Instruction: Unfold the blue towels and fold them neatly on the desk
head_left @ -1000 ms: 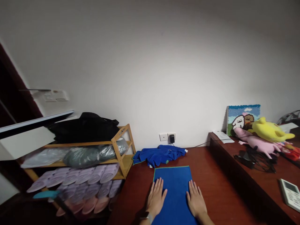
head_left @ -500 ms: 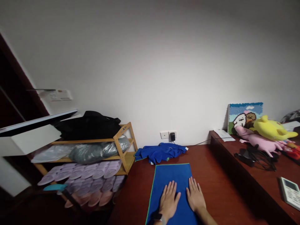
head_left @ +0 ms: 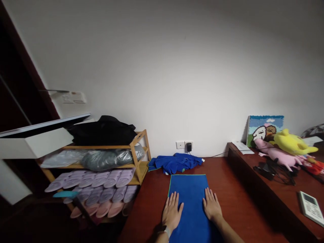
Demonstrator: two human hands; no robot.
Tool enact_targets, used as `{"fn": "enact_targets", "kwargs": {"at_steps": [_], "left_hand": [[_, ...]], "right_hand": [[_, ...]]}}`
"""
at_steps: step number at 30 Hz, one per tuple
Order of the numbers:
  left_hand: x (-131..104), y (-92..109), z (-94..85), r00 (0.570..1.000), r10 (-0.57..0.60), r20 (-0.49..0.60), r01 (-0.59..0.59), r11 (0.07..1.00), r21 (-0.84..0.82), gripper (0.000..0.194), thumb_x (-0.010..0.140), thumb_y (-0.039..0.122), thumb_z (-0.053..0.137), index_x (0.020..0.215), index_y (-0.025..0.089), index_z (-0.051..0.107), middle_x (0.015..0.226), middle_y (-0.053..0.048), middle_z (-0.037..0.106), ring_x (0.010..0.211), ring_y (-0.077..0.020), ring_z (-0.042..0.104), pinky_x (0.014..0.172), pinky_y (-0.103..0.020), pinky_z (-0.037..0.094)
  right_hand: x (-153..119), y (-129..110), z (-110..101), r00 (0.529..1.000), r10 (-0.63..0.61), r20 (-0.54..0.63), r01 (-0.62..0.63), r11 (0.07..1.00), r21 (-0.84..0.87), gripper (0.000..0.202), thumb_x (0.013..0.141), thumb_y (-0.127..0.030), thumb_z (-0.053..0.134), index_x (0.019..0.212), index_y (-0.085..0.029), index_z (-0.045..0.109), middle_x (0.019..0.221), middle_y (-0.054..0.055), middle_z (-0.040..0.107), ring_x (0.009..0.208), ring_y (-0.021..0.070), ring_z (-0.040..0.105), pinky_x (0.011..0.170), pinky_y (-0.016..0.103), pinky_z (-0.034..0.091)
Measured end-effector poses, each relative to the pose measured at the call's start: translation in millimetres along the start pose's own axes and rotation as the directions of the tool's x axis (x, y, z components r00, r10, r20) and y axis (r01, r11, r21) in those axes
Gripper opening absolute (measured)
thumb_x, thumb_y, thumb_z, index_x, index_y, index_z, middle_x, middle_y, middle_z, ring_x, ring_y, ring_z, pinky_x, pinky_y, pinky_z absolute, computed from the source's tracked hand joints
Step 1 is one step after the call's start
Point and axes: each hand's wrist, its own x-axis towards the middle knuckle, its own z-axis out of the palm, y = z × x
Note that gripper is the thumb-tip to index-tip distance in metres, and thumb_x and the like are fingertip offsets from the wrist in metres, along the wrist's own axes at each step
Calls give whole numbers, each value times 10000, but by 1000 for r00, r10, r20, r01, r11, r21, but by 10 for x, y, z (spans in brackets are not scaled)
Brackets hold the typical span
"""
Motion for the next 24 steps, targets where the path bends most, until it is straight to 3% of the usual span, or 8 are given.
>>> {"fn": "enact_targets", "kwargs": {"at_steps": [4, 8, 10, 15, 18, 21, 24], "left_hand": [[20, -12, -44, 1000, -7, 13, 7, 1000, 1, 682, 1041, 607, 190, 1598, 225, 292, 1664, -55, 286, 1545, -269, 248, 1269, -519, 243], [-53, 48, -78, 1000, -20, -6, 20, 1000, -13, 677, 1049, 579, 202, 1594, 193, 312, 1658, -74, 303, 1540, -268, 265, 1269, -499, 254], [-130, 198, -72, 999, 26, -32, -27, 999, -33, 662, 1055, 561, 198, 1595, 196, 315, 1659, -69, 306, 1539, -262, 270, 1270, -490, 256], [-361, 808, 14, 971, 239, -11, -238, 963, -130, 619, 1061, 543, 200, 1606, 262, 283, 1673, -22, 283, 1545, -241, 262, 1270, -482, 265], [-443, 980, 38, 963, 268, 24, -261, 952, -158, 599, 1061, 537, 203, 1611, 304, 250, 1670, -2, 290, 1549, -237, 248, 1277, -496, 246], [-515, 837, -4, 967, 248, 54, -238, 960, -145, 597, 1058, 540, 212, 1613, 319, 213, 1676, 7, 260, 1551, -238, 238, 1276, -499, 246], [-648, 474, -76, 986, 145, 80, -138, 986, -89, 615, 1049, 569, 213, 1609, 315, 214, 1677, 4, 236, 1550, -253, 231, 1270, -513, 250]], "right_hand": [[-30, -21, -170, 998, 19, 56, -20, 1000, 5, 709, 1009, -462, 123, 1612, -94, 195, 1694, 60, 166, 1569, 216, 125, 1281, 409, 100], [-296, 14, -156, 1000, 28, -8, -28, 998, 59, 705, 1014, -475, 104, 1619, -120, 180, 1697, 31, 139, 1572, 202, 102, 1285, 409, 106], [-457, 49, -84, 1000, 8, -5, -7, 997, 76, 710, 1012, -499, 125, 1618, -137, 198, 1693, 21, 157, 1571, 202, 110, 1287, 418, 107], [-667, 89, 12, 1000, -7, 12, 6, 998, 60, 716, 1003, -500, 147, 1612, -131, 218, 1686, 25, 174, 1569, 209, 123, 1287, 424, 110], [-669, 77, -3, 1000, -15, 1, 15, 998, 54, 716, 999, -499, 148, 1609, -134, 237, 1683, 25, 180, 1567, 213, 133, 1286, 428, 111], [-664, 72, -8, 1000, -12, -6, 12, 998, 58, 715, 997, -498, 141, 1609, -140, 238, 1682, 20, 186, 1566, 214, 140, 1285, 430, 117], [-673, 75, -3, 1000, -10, -21, 11, 997, 77, 715, 997, -503, 143, 1611, -148, 236, 1682, 16, 190, 1565, 208, 146, 1285, 432, 121]]}}
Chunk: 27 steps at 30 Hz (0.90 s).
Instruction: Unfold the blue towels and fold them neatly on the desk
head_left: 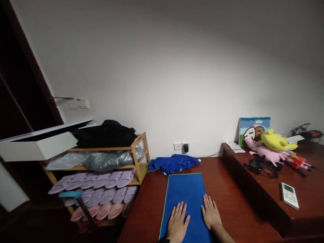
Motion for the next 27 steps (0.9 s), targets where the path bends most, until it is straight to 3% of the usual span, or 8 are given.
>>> {"fn": "enact_targets", "kwargs": {"at_steps": [3, 6, 10, 16, 20, 24, 27], "left_hand": [[-235, -335, -77, 992, -120, -23, 121, 991, 48, 623, 1043, 587, 211, 1608, 324, 210, 1674, 10, 234, 1547, -254, 233, 1264, -524, 256], [-399, -494, -128, 986, -159, -41, 162, 985, 64, 633, 1041, 588, 218, 1609, 308, 217, 1672, -1, 234, 1546, -259, 234, 1257, -528, 270], [-443, -470, -153, 985, -166, -49, 169, 983, 68, 649, 1038, 588, 226, 1606, 276, 252, 1673, -12, 214, 1549, -260, 214, 1260, -516, 270], [-414, -419, -181, 983, -179, -47, 182, 981, 65, 670, 1034, 589, 228, 1604, 239, 272, 1674, -25, 204, 1550, -237, 207, 1273, -485, 245], [-424, -441, -204, 983, -178, -48, 181, 981, 72, 645, 1039, 568, 255, 1593, 242, 310, 1667, -31, 242, 1544, -242, 238, 1267, -493, 256], [-394, -212, -147, 982, -129, -139, 144, 984, 101, 628, 1050, 541, 270, 1590, 224, 315, 1653, -58, 297, 1530, -262, 290, 1259, -509, 279], [-272, 287, -68, 981, 55, -185, -40, 996, 83, 598, 1068, 486, 248, 1612, 239, 224, 1666, -30, 278, 1533, -240, 291, 1256, -473, 302]], "right_hand": [[-8, -19, -32, 1000, 6, 5, -6, 1000, 6, 716, 996, -507, 151, 1610, -152, 246, 1681, 16, 192, 1565, 206, 150, 1285, 430, 118], [-21, -74, -114, 999, 21, 32, -20, 1000, -21, 715, 993, -484, 154, 1610, -132, 237, 1684, 25, 183, 1566, 210, 146, 1284, 427, 117], [-153, -141, -180, 999, 36, 24, -35, 999, -24, 723, 996, -474, 127, 1611, -102, 208, 1686, 27, 161, 1567, 218, 135, 1284, 430, 128], [-604, -70, -2, 1000, 9, 4, -9, 1000, 12, 730, 993, -546, 150, 1614, -174, 240, 1672, -20, 175, 1564, 215, 144, 1289, 443, 137], [-737, -34, 49, 1000, 13, 4, -13, 1000, -16, 716, 996, -531, 169, 1610, -173, 255, 1675, -17, 162, 1565, 227, 139, 1291, 451, 133], [-728, -31, 48, 1000, 1, 1, -1, 1000, -24, 714, 1004, -527, 167, 1605, -151, 252, 1676, 8, 178, 1565, 235, 147, 1291, 458, 134], [-727, -21, 42, 1000, -11, -6, 11, 1000, -21, 721, 1008, -530, 166, 1601, -127, 242, 1676, 32, 184, 1565, 246, 146, 1290, 470, 130]]}}
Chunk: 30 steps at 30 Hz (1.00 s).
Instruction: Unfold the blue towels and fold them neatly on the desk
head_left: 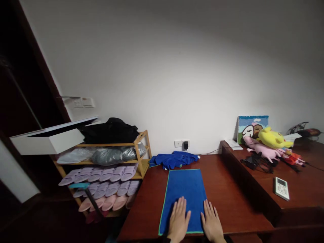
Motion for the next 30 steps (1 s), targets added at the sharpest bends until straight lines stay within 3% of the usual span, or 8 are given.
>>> {"fn": "enact_targets", "kwargs": {"at_steps": [2, 4, 7, 10, 14, 18, 21, 30], "left_hand": [[130, 390, 47, 993, 113, 35, -111, 992, -63, 588, 1070, 463, 229, 1615, 244, 189, 1673, -18, 257, 1539, -232, 275, 1261, -466, 292], [242, 694, 100, 987, 129, 98, -118, 987, -111, 575, 1071, 449, 193, 1609, 246, 201, 1664, -28, 278, 1537, -242, 281, 1260, -490, 287], [291, 801, 200, 983, 78, 169, -57, 990, -128, 573, 1069, 471, 157, 1596, 265, 246, 1653, -17, 301, 1534, -243, 288, 1263, -496, 276], [182, 450, 290, 986, -7, 168, 20, 997, -79, 603, 1055, 543, 206, 1590, 273, 278, 1659, -1, 266, 1539, -252, 268, 1268, -492, 266], [-127, -344, 284, 976, -181, 117, 176, 983, 50, 652, 1035, 587, 268, 1588, 244, 291, 1658, -52, 256, 1533, -289, 268, 1243, -541, 301], [-419, -845, 201, 976, -209, 60, 203, 974, 98, 681, 1035, 605, 261, 1593, 215, 283, 1659, -62, 261, 1530, -264, 276, 1234, -505, 333], [-504, -889, 164, 981, -191, 27, 187, 977, 106, 685, 1037, 599, 276, 1587, 193, 316, 1650, -67, 295, 1524, -253, 299, 1233, -473, 347], [-520, -732, 58, 984, -172, -46, 175, 979, 100, 672, 1048, 571, 263, 1565, 159, 386, 1635, -84, 358, 1509, -240, 348, 1233, -461, 344]], "right_hand": [[-7, 7, -11, 1000, -8, 8, 8, 1000, -1, 696, 1010, -493, 175, 1600, -130, 235, 1678, 27, 170, 1567, 243, 134, 1290, 466, 126], [-8, 9, -20, 1000, -17, 19, 17, 1000, -4, 656, 1004, -423, 199, 1600, -151, 241, 1679, 14, 158, 1568, 233, 125, 1290, 461, 121], [14, 10, -11, 1000, -15, 23, 15, 1000, 2, 638, 998, -393, 212, 1599, -185, 256, 1676, 0, 161, 1566, 225, 129, 1291, 458, 126], [49, 10, 18, 1000, -4, 4, 3, 1000, 24, 667, 1011, -495, 179, 1599, -191, 260, 1675, -4, 176, 1563, 232, 142, 1291, 451, 143], [50, -1, 23, 1000, 14, -16, -14, 999, 31, 692, 1013, -536, 163, 1602, -182, 250, 1675, -6, 179, 1563, 235, 146, 1291, 454, 147], [10, -17, -15, 1000, 17, -8, -17, 1000, 16, 702, 1011, -524, 168, 1603, -152, 233, 1675, 5, 164, 1565, 229, 150, 1291, 452, 136], [-20, -24, -45, 1000, 21, 4, -21, 1000, -1, 711, 1009, -519, 169, 1603, -130, 217, 1677, 11, 161, 1566, 224, 151, 1291, 442, 128], [-56, -35, -88, 999, 28, 18, -27, 998, -48, 708, 1005, -490, 139, 1608, -124, 207, 1686, 6, 170, 1571, 215, 131, 1286, 417, 103]]}}
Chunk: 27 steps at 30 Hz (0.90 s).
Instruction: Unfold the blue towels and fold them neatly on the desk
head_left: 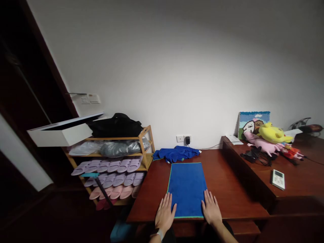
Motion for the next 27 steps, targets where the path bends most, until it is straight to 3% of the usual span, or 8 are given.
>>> {"fn": "enact_targets", "kwargs": {"at_steps": [14, 27], "left_hand": [[-4, -1, 51, 997, 7, -72, -5, 1000, 17, 608, 1044, 504, 322, 1578, 217, 374, 1621, -71, 415, 1493, -251, 386, 1225, -469, 345], [-27, 39, -21, 996, 9, -89, -11, 1000, -19, 604, 1047, 480, 330, 1589, 215, 341, 1624, -65, 412, 1489, -245, 395, 1225, -467, 338]], "right_hand": [[4, 10, 16, 1000, 5, -5, -5, 999, 44, 717, 1000, -499, 158, 1611, -129, 206, 1689, 0, 168, 1572, 207, 126, 1287, 412, 91], [-10, 17, 27, 1000, -4, -30, 5, 999, 32, 716, 998, -505, 179, 1608, -134, 237, 1681, 11, 198, 1568, 222, 155, 1281, 428, 110]]}}
